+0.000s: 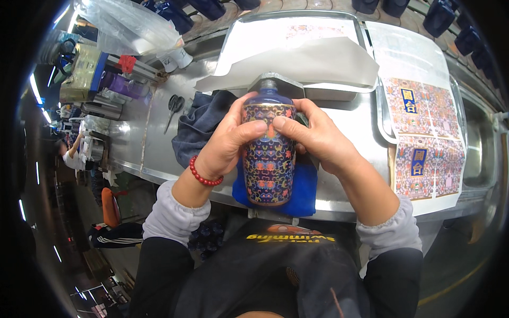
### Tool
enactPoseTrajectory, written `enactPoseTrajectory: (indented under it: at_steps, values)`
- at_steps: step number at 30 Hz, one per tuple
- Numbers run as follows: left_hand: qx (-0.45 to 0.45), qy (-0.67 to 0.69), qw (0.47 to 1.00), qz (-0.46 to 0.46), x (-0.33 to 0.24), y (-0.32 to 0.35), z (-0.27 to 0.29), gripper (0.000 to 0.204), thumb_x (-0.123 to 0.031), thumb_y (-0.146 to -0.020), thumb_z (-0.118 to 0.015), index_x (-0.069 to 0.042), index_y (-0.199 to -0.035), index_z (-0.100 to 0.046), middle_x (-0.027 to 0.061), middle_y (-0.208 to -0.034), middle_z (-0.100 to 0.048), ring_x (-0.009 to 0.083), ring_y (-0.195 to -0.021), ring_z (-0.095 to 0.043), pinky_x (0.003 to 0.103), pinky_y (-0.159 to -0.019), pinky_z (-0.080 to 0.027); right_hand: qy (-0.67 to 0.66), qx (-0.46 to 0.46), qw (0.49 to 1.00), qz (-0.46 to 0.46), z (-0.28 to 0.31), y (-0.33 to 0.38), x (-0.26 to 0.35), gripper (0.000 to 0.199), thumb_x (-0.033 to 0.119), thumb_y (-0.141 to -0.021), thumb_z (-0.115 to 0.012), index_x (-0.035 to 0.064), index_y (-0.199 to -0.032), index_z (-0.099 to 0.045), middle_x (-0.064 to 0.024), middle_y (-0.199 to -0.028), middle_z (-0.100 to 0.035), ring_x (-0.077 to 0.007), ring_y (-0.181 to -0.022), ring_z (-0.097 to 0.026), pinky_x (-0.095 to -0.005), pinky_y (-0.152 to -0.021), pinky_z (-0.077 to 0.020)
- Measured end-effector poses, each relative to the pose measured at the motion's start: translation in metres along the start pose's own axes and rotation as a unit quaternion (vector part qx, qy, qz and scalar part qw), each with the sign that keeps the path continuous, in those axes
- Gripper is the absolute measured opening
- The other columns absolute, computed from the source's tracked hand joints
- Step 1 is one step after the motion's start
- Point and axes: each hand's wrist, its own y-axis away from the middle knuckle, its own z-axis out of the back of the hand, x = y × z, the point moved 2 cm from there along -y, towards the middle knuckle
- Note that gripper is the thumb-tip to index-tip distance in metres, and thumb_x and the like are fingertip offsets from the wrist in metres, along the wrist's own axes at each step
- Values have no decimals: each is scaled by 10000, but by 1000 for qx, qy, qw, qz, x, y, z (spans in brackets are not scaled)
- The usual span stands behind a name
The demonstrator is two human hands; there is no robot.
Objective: The person picks up a blue patterned vase, places it on a blue stand, and wipes its surface with a green cloth. They rotate the vase to clean different sides, then return it to the floor among other vases and repeat the process with additional vases.
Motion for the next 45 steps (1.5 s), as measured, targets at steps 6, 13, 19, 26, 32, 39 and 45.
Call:
enactPoseTrajectory:
  at_steps: [6, 13, 19, 26, 32, 39, 45]
  values:
    - [-4, 33, 999, -7, -1, 0, 3, 808, -211, -961, -663, 69, -1519, -149, 178, -1320, -527, 204, -1189, -561, 350, -1037, -456, -36, 7, 999, -7, 2, 0, 0, 659, 425, -887, -726, -24, -1307, -487, -49, -993, -614, -53, -726, -503, -186, -578, -396]
    - [-7, -11, 1000, -11, -3, -3, 4, 714, -231, -978, -634, 47, -1502, -236, 169, -1299, -546, 200, -1162, -572, 346, -1019, -459, 22, 8, 1000, -15, 4, -6, 7, 658, 434, -870, -735, -38, -1263, -500, -69, -942, -618, -69, -696, -523, -206, -558, -409]
    - [-19, -40, 999, -14, -3, -7, -1, 711, -268, -982, -642, 58, -1483, -256, 153, -1258, -564, 164, -1104, -576, 313, -981, -474, 88, -1, 995, -37, 3, -7, 13, 572, 388, -933, -683, -8, -1296, -487, -71, -996, -630, -80, -789, -578, -215, -582, -430]
    - [23, 64, 998, -3, -3, 1, 6, 782, -272, -989, -629, 29, -1542, -164, 172, -1369, -503, 219, -1244, -533, 357, -1067, -424, -12, 17, 1000, -5, 3, -1, 6, 717, 431, -864, -749, -46, -1319, -466, -104, -1014, -616, -95, -780, -561, -227, -597, -425]
    - [29, -35, 999, -18, 1, 1, 8, 862, -270, -984, -645, 48, -1554, -82, 192, -1411, -445, 230, -1282, -495, 355, -1088, -408, 62, 30, 998, 5, 7, 1, 4, 679, 385, -899, -727, -15, -1376, -457, -74, -1090, -619, -78, -845, -566, -226, -650, -449]
    - [44, -15, 998, -31, -1, 6, 7, 895, -241, -965, -666, 5, -1574, -58, 181, -1493, -375, 254, -1345, -455, 385, -1124, -375, 47, 55, 997, 10, 3, 7, 11, 783, 343, -855, -767, -22, -1446, -405, -75, -1130, -615, -70, -797, -540, -214, -627, -431]
    - [22, -38, 999, -16, 0, 10, 2, 941, -227, -950, -678, -9, -1579, -12, 178, -1481, -375, 246, -1340, -454, 387, -1129, -368, 50, 27, 998, 6, 1, 9, 12, 849, 325, -818, -807, -92, -1424, -382, -186, -1235, -595, -201, -1065, -612, -301, -848, -524]
